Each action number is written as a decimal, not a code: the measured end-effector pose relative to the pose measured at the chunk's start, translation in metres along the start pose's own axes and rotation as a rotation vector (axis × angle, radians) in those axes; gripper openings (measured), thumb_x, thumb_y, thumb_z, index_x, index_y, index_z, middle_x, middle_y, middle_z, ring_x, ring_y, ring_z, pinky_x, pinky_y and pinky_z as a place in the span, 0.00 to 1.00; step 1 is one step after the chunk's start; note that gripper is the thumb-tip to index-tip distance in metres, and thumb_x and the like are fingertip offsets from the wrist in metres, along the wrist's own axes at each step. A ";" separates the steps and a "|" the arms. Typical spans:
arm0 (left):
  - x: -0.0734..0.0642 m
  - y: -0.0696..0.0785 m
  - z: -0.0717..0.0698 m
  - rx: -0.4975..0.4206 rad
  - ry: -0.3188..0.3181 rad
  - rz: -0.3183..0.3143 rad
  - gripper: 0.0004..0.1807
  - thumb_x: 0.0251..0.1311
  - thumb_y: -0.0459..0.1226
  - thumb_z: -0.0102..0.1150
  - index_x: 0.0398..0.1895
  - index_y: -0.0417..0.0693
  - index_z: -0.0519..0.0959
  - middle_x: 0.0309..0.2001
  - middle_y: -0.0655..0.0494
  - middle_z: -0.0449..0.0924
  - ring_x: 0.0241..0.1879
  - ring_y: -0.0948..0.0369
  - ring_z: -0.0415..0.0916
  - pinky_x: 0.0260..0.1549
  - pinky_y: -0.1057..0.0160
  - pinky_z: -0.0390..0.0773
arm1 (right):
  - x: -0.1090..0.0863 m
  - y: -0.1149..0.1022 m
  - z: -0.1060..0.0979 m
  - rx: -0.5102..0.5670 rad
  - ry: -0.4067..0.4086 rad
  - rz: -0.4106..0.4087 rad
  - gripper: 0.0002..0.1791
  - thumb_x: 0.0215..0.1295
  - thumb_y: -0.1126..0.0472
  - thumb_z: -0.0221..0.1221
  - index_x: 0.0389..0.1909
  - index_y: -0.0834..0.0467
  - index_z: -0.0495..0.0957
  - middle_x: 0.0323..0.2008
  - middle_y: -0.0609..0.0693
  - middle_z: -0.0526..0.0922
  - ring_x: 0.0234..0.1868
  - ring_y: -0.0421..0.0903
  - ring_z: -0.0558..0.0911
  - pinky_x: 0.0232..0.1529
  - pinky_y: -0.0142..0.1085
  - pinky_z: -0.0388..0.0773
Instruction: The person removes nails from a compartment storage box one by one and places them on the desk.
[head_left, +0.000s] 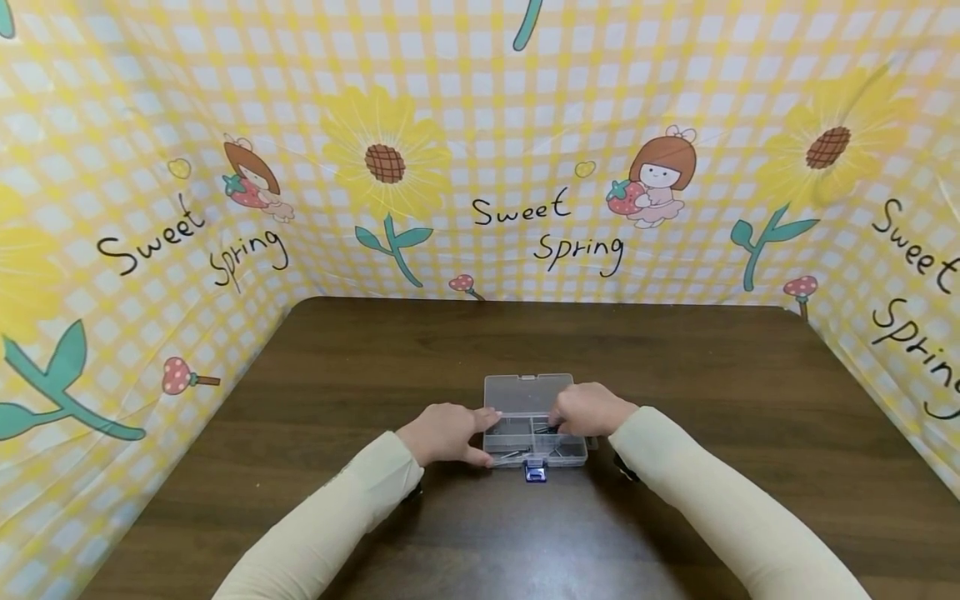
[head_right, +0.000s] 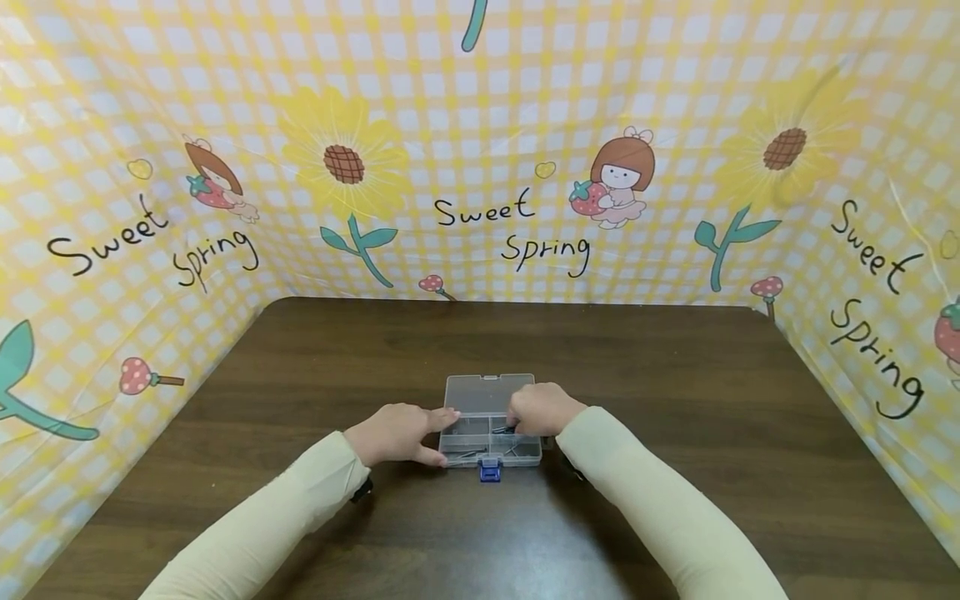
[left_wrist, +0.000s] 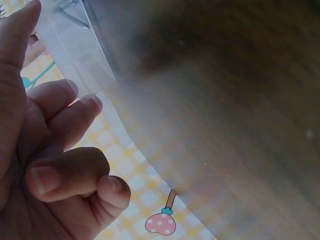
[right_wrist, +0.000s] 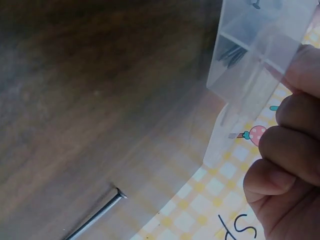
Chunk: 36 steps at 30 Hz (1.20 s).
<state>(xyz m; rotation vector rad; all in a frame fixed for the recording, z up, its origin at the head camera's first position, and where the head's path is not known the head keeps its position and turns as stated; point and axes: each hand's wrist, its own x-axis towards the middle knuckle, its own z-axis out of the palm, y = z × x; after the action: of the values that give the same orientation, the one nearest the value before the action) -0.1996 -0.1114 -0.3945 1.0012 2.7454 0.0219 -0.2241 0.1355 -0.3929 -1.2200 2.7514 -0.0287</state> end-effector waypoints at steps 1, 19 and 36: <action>0.000 0.000 0.000 0.001 0.001 0.000 0.39 0.54 0.56 0.64 0.68 0.49 0.69 0.65 0.57 0.69 0.57 0.57 0.74 0.50 0.57 0.74 | 0.000 0.000 0.000 -0.010 0.007 -0.008 0.07 0.56 0.67 0.64 0.34 0.54 0.88 0.36 0.47 0.87 0.39 0.45 0.84 0.38 0.41 0.79; 0.000 0.000 0.000 0.022 -0.006 0.010 0.39 0.54 0.56 0.64 0.67 0.49 0.70 0.65 0.57 0.69 0.57 0.57 0.74 0.49 0.58 0.75 | 0.003 -0.001 0.004 -0.048 0.080 -0.041 0.10 0.55 0.64 0.64 0.17 0.51 0.79 0.22 0.40 0.79 0.22 0.36 0.72 0.26 0.36 0.73; 0.000 0.000 -0.002 0.005 -0.017 -0.011 0.40 0.55 0.57 0.63 0.68 0.50 0.68 0.66 0.57 0.68 0.58 0.57 0.74 0.50 0.57 0.74 | 0.006 -0.006 -0.028 0.053 -0.066 0.076 0.05 0.61 0.62 0.63 0.34 0.54 0.88 0.37 0.46 0.86 0.40 0.43 0.83 0.42 0.40 0.78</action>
<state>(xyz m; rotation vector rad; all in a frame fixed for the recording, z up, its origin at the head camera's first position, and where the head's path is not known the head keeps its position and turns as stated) -0.1999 -0.1112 -0.3929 0.9827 2.7363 0.0051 -0.2278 0.1258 -0.3652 -1.0822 2.7194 -0.0522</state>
